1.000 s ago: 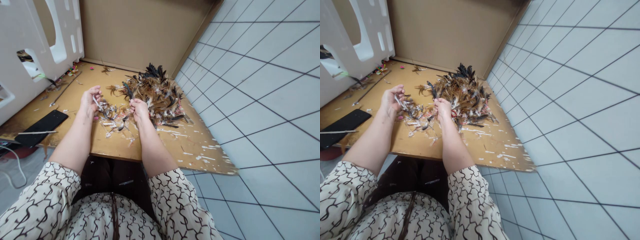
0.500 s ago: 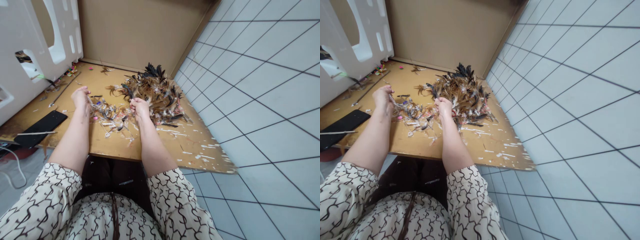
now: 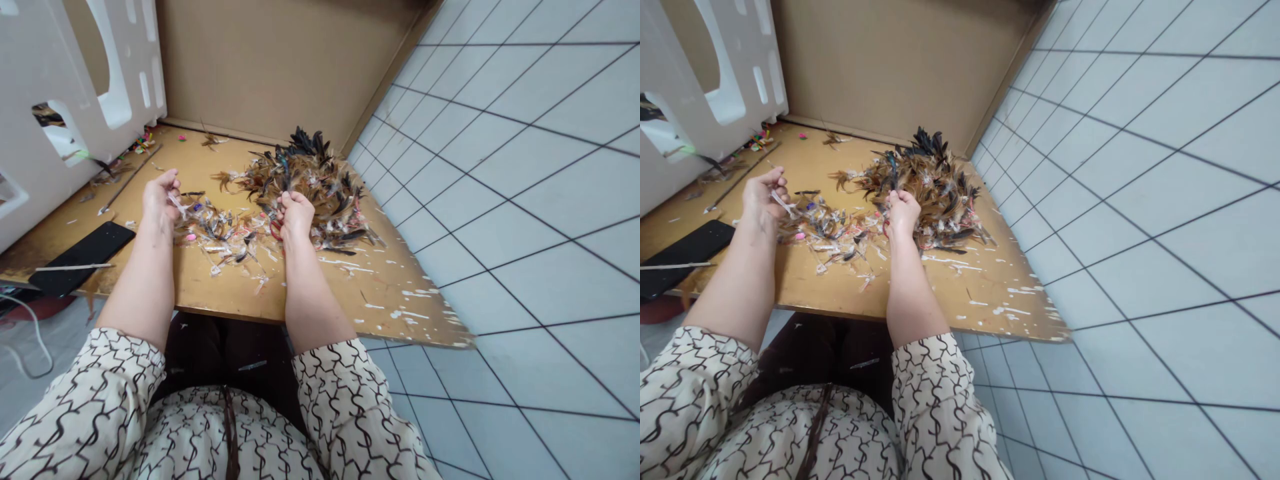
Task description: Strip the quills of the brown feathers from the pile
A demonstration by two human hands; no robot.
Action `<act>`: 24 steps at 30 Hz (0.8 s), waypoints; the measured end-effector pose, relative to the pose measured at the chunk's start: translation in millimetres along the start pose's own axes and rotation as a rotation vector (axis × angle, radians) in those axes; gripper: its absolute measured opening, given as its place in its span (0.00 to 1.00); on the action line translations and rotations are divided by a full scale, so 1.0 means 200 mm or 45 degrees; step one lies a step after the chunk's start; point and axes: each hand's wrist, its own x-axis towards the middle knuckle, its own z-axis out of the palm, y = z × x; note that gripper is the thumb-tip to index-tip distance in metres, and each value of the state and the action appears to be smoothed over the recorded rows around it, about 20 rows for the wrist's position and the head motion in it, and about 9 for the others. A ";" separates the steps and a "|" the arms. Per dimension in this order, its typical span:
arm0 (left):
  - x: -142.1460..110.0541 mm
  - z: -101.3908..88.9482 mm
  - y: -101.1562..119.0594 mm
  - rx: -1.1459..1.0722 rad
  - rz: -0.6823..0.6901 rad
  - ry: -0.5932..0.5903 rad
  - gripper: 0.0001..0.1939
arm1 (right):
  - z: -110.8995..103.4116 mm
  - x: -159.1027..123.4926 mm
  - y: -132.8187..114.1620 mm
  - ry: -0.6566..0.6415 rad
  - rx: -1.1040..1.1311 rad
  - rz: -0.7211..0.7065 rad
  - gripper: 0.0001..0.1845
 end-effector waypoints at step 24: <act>-0.14 0.13 -0.11 1.423 0.114 -0.328 0.07 | 0.04 -0.01 0.10 -0.231 -0.169 -0.055 0.05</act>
